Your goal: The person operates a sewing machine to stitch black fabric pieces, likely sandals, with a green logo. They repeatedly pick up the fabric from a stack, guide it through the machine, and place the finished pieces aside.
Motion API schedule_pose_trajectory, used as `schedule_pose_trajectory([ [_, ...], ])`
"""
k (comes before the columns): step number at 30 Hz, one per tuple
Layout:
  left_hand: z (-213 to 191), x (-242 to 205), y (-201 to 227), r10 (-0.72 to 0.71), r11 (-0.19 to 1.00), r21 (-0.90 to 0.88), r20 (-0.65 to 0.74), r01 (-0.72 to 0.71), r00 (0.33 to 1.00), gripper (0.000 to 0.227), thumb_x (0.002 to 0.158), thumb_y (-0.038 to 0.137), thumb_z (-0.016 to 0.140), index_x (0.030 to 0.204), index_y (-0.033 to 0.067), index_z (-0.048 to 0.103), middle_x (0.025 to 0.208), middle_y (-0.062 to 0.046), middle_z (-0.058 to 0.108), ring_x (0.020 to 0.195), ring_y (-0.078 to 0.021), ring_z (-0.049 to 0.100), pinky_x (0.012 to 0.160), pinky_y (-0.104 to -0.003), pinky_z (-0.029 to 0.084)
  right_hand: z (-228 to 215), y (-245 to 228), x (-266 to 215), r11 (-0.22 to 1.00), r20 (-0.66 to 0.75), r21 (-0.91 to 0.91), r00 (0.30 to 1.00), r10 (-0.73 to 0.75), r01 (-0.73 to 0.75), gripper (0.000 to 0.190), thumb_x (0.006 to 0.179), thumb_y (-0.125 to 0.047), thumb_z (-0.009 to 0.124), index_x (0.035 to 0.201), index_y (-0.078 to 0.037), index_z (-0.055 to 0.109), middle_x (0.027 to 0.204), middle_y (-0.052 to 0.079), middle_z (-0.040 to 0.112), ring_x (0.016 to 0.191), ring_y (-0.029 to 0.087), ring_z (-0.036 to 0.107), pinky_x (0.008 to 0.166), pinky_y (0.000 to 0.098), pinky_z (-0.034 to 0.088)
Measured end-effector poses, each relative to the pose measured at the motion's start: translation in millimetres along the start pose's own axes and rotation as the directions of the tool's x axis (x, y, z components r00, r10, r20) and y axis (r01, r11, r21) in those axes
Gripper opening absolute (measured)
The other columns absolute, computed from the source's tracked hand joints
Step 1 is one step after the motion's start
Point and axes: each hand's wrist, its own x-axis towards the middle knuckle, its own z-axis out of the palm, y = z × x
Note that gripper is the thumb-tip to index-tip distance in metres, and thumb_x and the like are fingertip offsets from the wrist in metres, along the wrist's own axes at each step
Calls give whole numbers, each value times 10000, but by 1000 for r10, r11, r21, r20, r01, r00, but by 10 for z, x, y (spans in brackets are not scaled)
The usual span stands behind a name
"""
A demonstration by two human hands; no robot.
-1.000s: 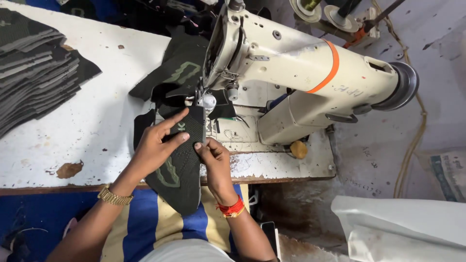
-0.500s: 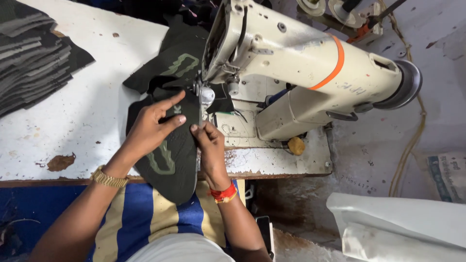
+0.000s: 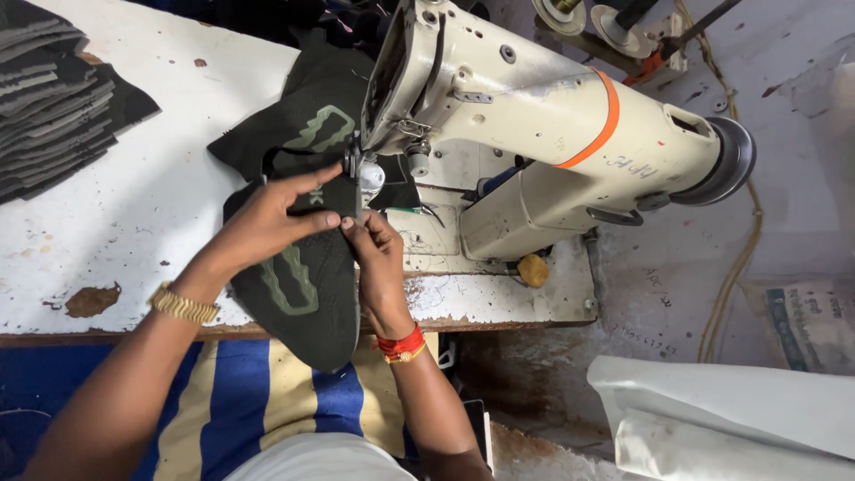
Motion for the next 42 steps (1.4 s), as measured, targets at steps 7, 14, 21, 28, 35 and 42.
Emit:
schedule_pose_trajectory([
  [7,-111,295,-154,-48,999,21,24,48,999,622,886,156,739,1444,-26,531,1461,-131,615,1287,-168,602,1060,-319,491,-195,-13,201,995,64,-57,994,89,-85,161,1012,-140,596,1093,-52,704,924,-34,685,811,33,602,740,215,499],
  [14,-72,317,-143,-118,989,90,-4,118,993,579,881,189,757,1388,-27,582,1431,-158,626,1325,-220,601,1106,-342,459,-768,-161,812,862,43,-482,987,-154,156,263,985,-190,628,1156,10,630,980,111,747,821,183,717,721,360,610],
  [21,-55,327,-210,-127,992,20,-30,128,991,564,872,170,755,1372,-33,594,1396,-139,654,1301,-202,610,1088,-330,477,-1508,1263,2372,750,532,-509,839,-111,422,385,1075,-251,512,1348,9,591,1325,172,664,1201,331,629,1019,431,495],
  [28,29,230,-326,-152,985,-79,11,152,988,515,897,114,748,1380,-15,623,1281,-79,725,1146,-137,638,1009,-297,514,-1575,1620,2246,409,313,-856,947,-75,315,298,957,-209,634,1197,-42,692,1135,146,737,1017,237,703,872,374,540],
  [35,-185,244,-139,-37,999,-6,156,39,987,623,895,167,757,1478,77,557,1412,-47,644,1264,-121,562,1108,-337,439,-1582,802,2003,588,111,-771,960,-256,245,260,978,-122,641,1210,-4,647,1070,172,693,936,221,645,803,340,509],
  [42,-347,140,178,-156,964,249,225,98,962,914,791,294,791,1583,211,343,1593,-49,453,1381,-167,497,1174,-405,365,-734,130,173,941,12,-335,999,-43,45,381,1077,-225,563,1327,32,692,1041,75,745,855,153,649,753,278,532],
])
